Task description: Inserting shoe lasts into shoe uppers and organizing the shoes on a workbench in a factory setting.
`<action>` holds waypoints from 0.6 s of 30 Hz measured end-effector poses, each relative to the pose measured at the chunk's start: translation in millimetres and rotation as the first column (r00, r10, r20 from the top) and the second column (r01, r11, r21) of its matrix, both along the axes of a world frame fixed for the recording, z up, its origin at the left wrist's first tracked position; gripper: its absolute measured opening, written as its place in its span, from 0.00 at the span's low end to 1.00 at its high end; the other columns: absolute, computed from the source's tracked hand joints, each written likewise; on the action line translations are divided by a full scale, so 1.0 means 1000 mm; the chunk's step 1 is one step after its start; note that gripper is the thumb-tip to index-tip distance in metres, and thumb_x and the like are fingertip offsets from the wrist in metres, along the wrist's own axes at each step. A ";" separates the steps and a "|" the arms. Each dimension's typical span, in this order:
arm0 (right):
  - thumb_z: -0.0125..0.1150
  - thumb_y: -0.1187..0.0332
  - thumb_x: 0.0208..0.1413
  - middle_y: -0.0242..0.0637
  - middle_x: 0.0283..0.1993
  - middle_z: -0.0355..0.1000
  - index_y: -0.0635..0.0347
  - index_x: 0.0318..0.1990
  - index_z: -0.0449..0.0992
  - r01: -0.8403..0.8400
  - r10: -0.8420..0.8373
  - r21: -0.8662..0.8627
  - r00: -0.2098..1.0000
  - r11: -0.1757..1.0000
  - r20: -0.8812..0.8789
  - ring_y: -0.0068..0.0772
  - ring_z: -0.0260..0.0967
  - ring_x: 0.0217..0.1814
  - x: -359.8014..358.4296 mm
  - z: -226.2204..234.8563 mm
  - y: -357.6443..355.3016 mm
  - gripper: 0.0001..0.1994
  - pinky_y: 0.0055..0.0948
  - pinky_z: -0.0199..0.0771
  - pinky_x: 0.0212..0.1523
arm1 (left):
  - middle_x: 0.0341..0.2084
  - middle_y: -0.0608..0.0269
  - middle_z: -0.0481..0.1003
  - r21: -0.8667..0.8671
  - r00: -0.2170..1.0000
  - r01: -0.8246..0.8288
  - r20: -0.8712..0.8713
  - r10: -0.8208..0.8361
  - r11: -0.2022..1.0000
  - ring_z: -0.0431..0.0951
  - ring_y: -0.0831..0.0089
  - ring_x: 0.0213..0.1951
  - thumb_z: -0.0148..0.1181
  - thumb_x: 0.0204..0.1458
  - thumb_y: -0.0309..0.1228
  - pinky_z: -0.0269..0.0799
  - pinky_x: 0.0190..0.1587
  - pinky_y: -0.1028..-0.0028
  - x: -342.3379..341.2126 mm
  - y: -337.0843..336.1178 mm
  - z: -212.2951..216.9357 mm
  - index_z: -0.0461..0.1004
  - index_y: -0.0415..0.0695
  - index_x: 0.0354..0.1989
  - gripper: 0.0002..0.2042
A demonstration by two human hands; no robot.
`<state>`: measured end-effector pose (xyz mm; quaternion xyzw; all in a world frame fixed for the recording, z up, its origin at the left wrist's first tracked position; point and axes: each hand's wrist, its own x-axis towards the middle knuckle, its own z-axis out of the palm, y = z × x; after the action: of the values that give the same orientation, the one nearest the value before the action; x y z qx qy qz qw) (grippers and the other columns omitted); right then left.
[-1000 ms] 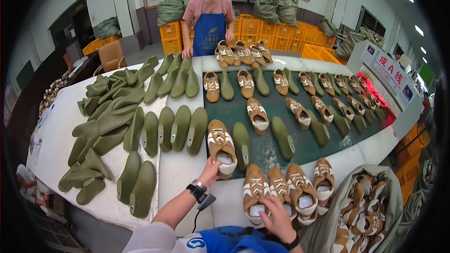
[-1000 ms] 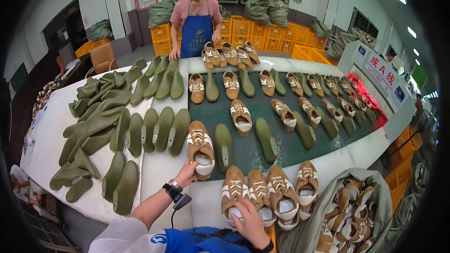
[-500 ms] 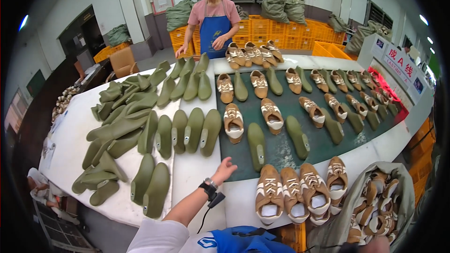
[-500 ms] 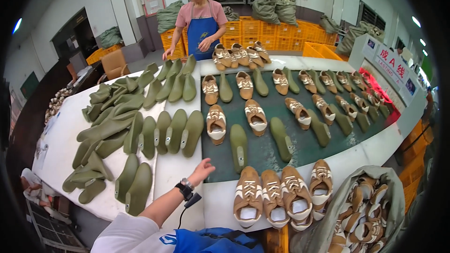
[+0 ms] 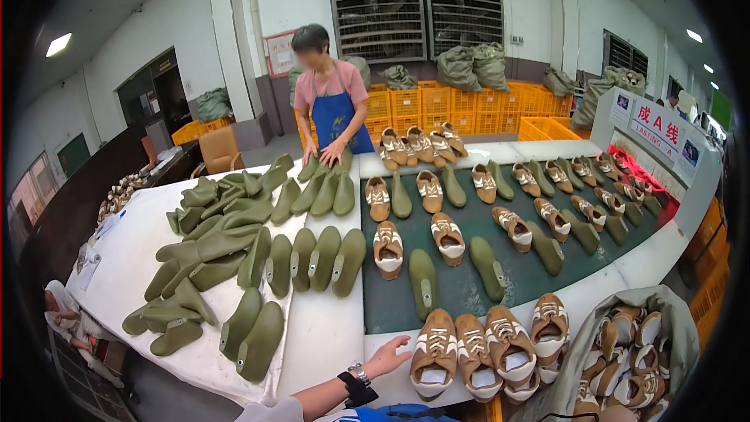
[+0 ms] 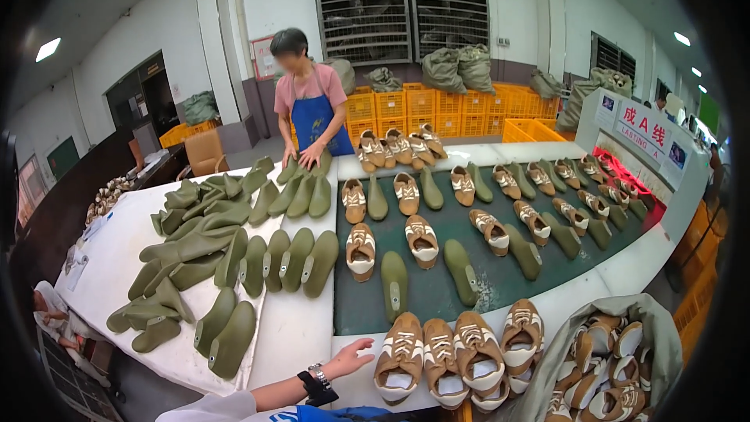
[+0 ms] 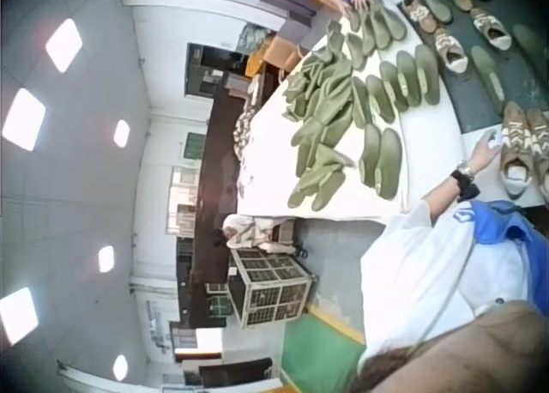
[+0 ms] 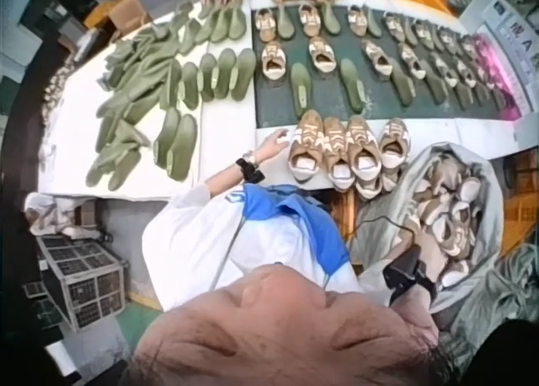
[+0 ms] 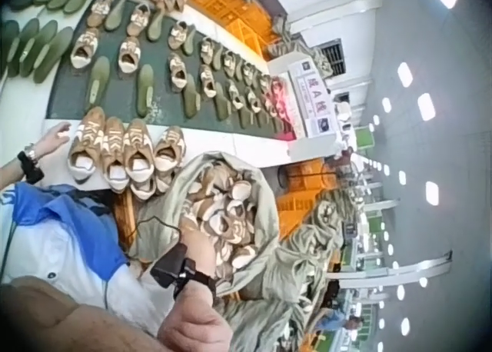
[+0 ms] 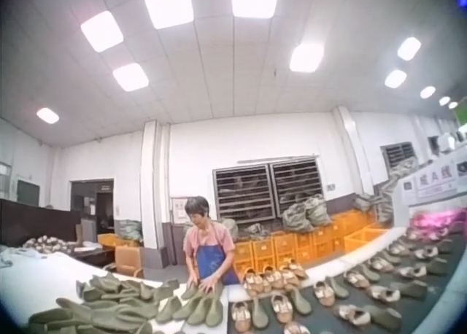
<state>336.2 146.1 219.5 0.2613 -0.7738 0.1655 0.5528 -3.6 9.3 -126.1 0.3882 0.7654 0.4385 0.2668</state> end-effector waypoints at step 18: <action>0.57 0.74 0.49 0.38 0.41 0.69 0.58 0.46 0.70 -0.192 0.190 -0.168 0.981 0.967 -0.026 0.27 0.68 0.38 -0.038 -0.019 0.105 0.14 0.28 0.66 0.43 | 0.51 0.53 0.68 0.089 0.995 0.033 -0.099 -0.024 0.996 0.69 0.63 0.52 0.56 0.51 0.34 0.64 0.54 0.71 0.069 0.027 0.038 0.61 0.40 0.56 0.24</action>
<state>297.8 251.5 200.7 0.2874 -0.7256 0.2818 0.5581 65.1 36.1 -87.7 0.4317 0.7514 0.4493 0.2173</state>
